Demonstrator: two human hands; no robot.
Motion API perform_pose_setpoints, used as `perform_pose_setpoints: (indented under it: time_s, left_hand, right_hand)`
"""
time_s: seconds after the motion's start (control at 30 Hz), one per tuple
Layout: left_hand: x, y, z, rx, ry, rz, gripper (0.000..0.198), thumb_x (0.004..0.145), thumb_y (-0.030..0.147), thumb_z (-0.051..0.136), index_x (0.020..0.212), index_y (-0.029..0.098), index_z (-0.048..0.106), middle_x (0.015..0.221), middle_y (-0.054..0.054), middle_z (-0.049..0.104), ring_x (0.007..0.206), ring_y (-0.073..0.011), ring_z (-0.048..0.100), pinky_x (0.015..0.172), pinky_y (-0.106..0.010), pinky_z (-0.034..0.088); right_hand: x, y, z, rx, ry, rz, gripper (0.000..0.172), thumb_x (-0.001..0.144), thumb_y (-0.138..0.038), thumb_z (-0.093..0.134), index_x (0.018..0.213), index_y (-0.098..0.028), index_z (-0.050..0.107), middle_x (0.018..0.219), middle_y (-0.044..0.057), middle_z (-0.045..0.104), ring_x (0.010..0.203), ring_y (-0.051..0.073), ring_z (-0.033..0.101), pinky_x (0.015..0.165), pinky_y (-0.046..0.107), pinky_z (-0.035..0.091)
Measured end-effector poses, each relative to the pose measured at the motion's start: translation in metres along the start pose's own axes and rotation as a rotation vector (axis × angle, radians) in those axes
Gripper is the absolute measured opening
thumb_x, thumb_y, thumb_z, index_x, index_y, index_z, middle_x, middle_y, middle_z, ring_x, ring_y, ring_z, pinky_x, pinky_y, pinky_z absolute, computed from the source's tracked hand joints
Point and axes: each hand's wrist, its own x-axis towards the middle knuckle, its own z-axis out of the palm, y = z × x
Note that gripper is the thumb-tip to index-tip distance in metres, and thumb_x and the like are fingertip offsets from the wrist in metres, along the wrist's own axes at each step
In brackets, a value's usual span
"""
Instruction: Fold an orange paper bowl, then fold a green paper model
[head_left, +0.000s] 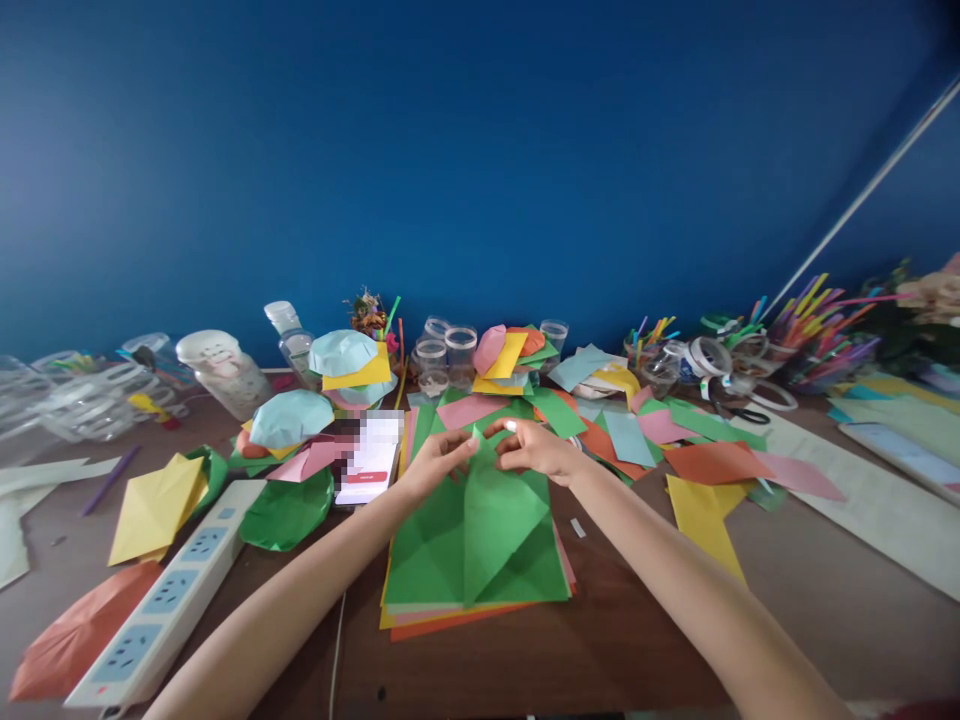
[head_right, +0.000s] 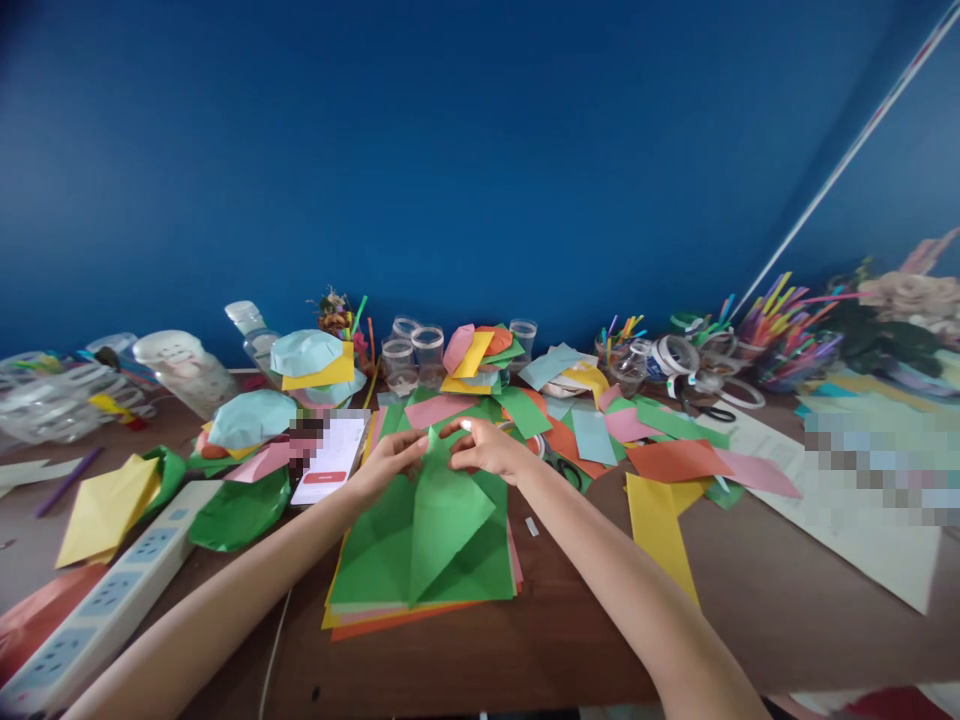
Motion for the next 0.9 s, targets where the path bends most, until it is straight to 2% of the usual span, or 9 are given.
perform_pose_setpoints:
  time_s: [0.1, 0.3, 0.5, 0.6, 0.9]
  left_hand:
    - [0.001, -0.006, -0.001, 0.065, 0.013, -0.001, 0.039, 0.069, 0.048, 0.066, 0.079, 0.011, 0.060, 0.057, 0.004, 0.047, 0.048, -0.0060, 0.045, 0.043, -0.017, 0.036]
    - [0.004, -0.012, -0.004, 0.052, 0.072, -0.017, 0.038, 0.066, 0.046, 0.068, 0.079, 0.011, 0.061, 0.057, 0.004, 0.048, 0.048, -0.0055, 0.042, 0.043, -0.017, 0.033]
    - [0.005, -0.012, -0.005, -0.024, 0.122, -0.012, 0.038, 0.064, 0.047, 0.069, 0.075, 0.012, 0.058, 0.057, 0.005, 0.048, 0.049, -0.0059, 0.044, 0.046, -0.017, 0.036]
    - [0.004, -0.009, -0.005, 0.009, 0.152, 0.009, 0.039, 0.066, 0.050, 0.066, 0.071, 0.012, 0.059, 0.054, 0.005, 0.047, 0.049, -0.0061, 0.043, 0.048, -0.018, 0.036]
    - [0.002, -0.006, -0.006, 0.060, 0.150, 0.035, 0.041, 0.067, 0.052, 0.064, 0.068, 0.011, 0.060, 0.052, 0.004, 0.047, 0.048, -0.0067, 0.043, 0.049, -0.018, 0.036]
  right_hand:
    - [0.008, 0.013, 0.001, -0.004, -0.002, -0.009, 0.048, 0.061, -0.012, 0.064, 0.105, -0.019, 0.048, 0.062, -0.007, 0.054, 0.051, 0.007, 0.047, 0.048, 0.018, 0.034]
    - [0.013, 0.023, -0.001, -0.039, 0.000, -0.029, 0.048, 0.062, -0.014, 0.064, 0.107, -0.019, 0.048, 0.066, -0.005, 0.056, 0.053, 0.008, 0.049, 0.051, 0.020, 0.036]
    - [0.014, 0.025, -0.001, -0.174, 0.003, -0.075, 0.047, 0.064, -0.014, 0.063, 0.108, -0.019, 0.050, 0.068, -0.004, 0.057, 0.056, 0.008, 0.050, 0.052, 0.020, 0.035]
    - [0.013, 0.024, 0.001, -0.214, 0.003, -0.086, 0.048, 0.064, -0.015, 0.063, 0.110, -0.020, 0.049, 0.067, -0.004, 0.056, 0.055, 0.008, 0.049, 0.051, 0.019, 0.035]
    - [0.012, 0.024, 0.001, -0.233, -0.001, -0.102, 0.047, 0.066, -0.016, 0.063, 0.110, -0.019, 0.049, 0.068, -0.004, 0.057, 0.055, 0.009, 0.050, 0.052, 0.020, 0.036]
